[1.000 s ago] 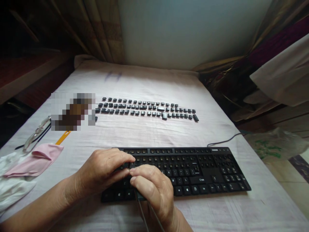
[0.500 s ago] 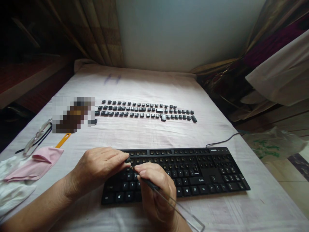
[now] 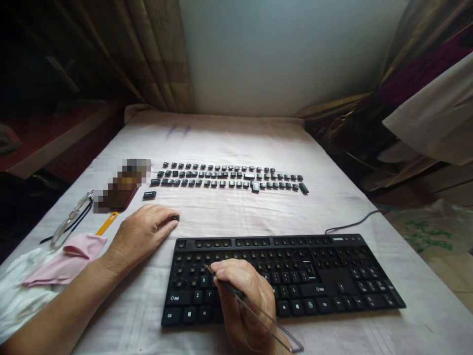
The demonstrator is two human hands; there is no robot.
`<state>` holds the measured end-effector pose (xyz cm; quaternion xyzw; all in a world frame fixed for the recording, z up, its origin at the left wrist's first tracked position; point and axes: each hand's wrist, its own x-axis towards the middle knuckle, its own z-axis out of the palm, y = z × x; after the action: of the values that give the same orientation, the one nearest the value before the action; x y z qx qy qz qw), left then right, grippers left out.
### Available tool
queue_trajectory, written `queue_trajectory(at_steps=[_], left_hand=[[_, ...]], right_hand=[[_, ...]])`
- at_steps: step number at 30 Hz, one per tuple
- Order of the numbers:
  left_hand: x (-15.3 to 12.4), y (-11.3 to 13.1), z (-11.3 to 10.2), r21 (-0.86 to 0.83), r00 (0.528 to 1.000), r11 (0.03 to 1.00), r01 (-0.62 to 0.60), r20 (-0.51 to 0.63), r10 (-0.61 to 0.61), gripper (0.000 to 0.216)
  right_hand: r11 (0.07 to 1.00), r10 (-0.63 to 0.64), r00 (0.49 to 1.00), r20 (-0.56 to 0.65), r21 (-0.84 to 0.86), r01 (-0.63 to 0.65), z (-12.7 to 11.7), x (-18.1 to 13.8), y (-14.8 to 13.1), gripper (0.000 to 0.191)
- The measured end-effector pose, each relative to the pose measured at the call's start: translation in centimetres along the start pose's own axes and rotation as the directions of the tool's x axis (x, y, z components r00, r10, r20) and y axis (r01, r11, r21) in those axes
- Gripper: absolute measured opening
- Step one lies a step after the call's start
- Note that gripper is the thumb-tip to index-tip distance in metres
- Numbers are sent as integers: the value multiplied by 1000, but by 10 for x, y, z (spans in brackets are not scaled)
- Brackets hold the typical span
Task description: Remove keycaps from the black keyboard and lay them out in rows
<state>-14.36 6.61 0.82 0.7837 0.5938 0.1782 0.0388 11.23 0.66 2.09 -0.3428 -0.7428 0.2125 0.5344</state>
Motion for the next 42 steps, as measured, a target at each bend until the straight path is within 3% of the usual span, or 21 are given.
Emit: queue_trajectory(at_steps=[7,15,23,32,37,40,42], left_hand=[[1,2,-2,64,1000,998,17,-7,-17,22],[1,0,-3,107,999,994,14,28,-17,11],[4,3,-4,241,999,970,-16,39,7,17],[3,0,-2,232,998,972,-39,49,29,18],[6,-12,-7,253,999,967,-37,-27,46,22],[13,-27,-18,294,990,955,40,-144,3,29],[18,-37,-23,317,986,945,80,-161,-30,28]], right_hand=[[1000,-17,1000,24,-21,17,-2,-1,2,26],[1000,-4,1000,25,4,4,-2,-3,3,29],[1000,-13,1000,22,-18,13,-2,-1,1,28],[1000,-16,999,30,-16,17,-3,2,0,27],[999,-31,999,17,-11,32,-2,0,2,28],[1000,-28,999,14,0,28,-2,0,3,29],[1000,-31,999,16,3,31,-1,0,3,29]])
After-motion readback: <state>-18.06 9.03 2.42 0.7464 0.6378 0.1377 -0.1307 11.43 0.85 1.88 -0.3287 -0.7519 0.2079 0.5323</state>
